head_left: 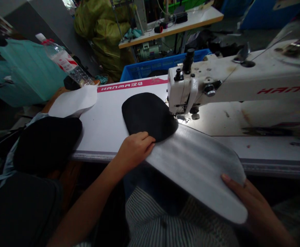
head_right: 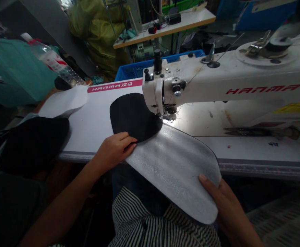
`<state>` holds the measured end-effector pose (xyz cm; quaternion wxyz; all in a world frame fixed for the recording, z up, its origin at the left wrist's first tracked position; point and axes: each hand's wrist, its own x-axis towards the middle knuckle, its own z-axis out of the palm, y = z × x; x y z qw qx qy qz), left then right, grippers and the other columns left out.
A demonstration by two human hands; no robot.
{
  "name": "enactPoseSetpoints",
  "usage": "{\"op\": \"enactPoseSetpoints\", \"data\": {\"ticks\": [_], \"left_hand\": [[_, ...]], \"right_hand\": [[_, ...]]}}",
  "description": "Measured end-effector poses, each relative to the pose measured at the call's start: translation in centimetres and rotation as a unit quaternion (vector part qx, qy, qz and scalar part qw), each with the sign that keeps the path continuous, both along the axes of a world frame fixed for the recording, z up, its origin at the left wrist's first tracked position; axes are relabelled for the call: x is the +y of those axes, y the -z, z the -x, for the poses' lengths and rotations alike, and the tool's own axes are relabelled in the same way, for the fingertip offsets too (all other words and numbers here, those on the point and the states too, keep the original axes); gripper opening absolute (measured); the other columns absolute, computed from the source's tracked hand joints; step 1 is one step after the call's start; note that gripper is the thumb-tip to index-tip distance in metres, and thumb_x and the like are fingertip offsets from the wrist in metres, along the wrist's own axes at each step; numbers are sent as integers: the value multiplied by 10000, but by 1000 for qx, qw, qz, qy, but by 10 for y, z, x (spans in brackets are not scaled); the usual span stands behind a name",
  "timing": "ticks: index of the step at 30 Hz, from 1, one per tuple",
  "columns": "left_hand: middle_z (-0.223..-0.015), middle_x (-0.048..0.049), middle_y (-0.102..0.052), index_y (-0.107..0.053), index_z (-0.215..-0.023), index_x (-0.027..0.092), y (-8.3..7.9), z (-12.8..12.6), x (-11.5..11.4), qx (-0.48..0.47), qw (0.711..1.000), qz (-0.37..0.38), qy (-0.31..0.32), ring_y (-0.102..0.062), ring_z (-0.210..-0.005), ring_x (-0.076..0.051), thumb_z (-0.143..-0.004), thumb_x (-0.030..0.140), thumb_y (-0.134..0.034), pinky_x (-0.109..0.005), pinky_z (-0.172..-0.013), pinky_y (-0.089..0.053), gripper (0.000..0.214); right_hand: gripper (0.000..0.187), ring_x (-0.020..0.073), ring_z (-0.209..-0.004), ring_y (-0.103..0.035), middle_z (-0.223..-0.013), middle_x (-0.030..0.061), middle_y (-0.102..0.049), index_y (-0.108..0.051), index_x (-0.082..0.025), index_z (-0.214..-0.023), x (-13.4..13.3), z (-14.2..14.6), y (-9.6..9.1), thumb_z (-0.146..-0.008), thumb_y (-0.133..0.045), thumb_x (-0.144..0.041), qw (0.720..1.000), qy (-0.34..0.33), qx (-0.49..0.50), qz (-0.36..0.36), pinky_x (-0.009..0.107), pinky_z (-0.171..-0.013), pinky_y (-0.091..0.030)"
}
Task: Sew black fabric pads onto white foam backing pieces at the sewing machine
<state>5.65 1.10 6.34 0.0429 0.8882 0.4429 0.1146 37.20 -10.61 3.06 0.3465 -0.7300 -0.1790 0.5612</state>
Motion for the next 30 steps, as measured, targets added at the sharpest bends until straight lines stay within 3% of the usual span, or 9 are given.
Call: {"op": "enactPoseSetpoints", "data": {"ticks": [6,12,14,16,18,22,24,27,30], "left_hand": [[-839,-40,-669,-733,-999,183,0,-8,-9,10,1000,-26,-5,-641,-768,-192,-1014,253,-571,-320,-681,-496,177],[-908,-43,-704,-717,-1072,197,16,-13,-23,-50,998,40,2,-668,-837,-203,-1022,293,-598,-339,-754,-530,161],[-987,-63,-712,-693,-1139,202,25,-2,-28,-122,990,30,-64,-668,-926,-218,-1037,331,-576,-370,-838,-546,202],[-1083,-89,-695,-649,-1211,200,35,16,-32,-236,948,0,-215,-659,-993,-223,-1033,394,-570,-380,-871,-555,275],[-1146,-108,-681,-609,-1250,197,42,32,-33,-374,857,33,-353,-673,-985,-208,-1016,496,-557,-345,-815,-573,384],[-965,-105,-739,-657,-1080,151,46,41,-27,-541,692,335,-341,-714,-763,-179,-904,714,-596,-276,-636,-577,594],[-767,-69,-725,-669,-942,138,44,36,-23,-530,670,411,-318,-686,-612,-163,-796,734,-714,-248,-537,-542,615],[-601,-21,-667,-641,-824,146,42,31,-20,-504,685,411,-330,-630,-477,-137,-740,727,-765,-214,-438,-472,600],[-578,-18,-658,-608,-762,158,44,31,-21,-489,693,406,-340,-614,-441,-125,-757,735,-737,-204,-411,-447,592]], "right_hand": [[630,290,-749,-741,-910,79,-793,-671,-193,-1255,-1,18,7,-783,-744,-604,999,23,-22,24,374,-691,-630],[597,333,-1231,-670,-1209,98,-765,-692,-211,-1255,3,70,13,-817,-727,-615,995,-76,7,-60,438,-1037,-552],[567,323,-1223,-676,-1230,88,-759,-694,-233,-1264,11,84,13,-840,-710,-610,993,-72,48,-78,433,-1034,-554],[547,317,-1147,-713,-1168,78,-778,-693,-246,-1256,19,89,11,-857,-690,-621,992,-54,75,-83,423,-974,-585],[511,316,-994,-752,-1003,72,-796,-713,-234,-1169,25,87,10,-859,-679,-640,991,-63,85,-80,407,-852,-619],[473,234,-562,-663,-618,28,-676,-690,-193,-871,34,80,9,-829,-709,-665,987,-127,72,-67,339,-558,-570],[484,213,-548,-650,-647,26,-684,-687,-186,-900,35,77,7,-796,-750,-654,988,-108,92,-60,318,-518,-559],[497,235,-707,-718,-830,54,-748,-701,-187,-1035,29,70,4,-796,-762,-618,986,-33,154,-53,326,-584,-611],[465,219,-769,-731,-868,46,-752,-707,-188,-1054,25,64,5,-785,-804,-556,989,-40,133,-60,319,-676,-633]]}}
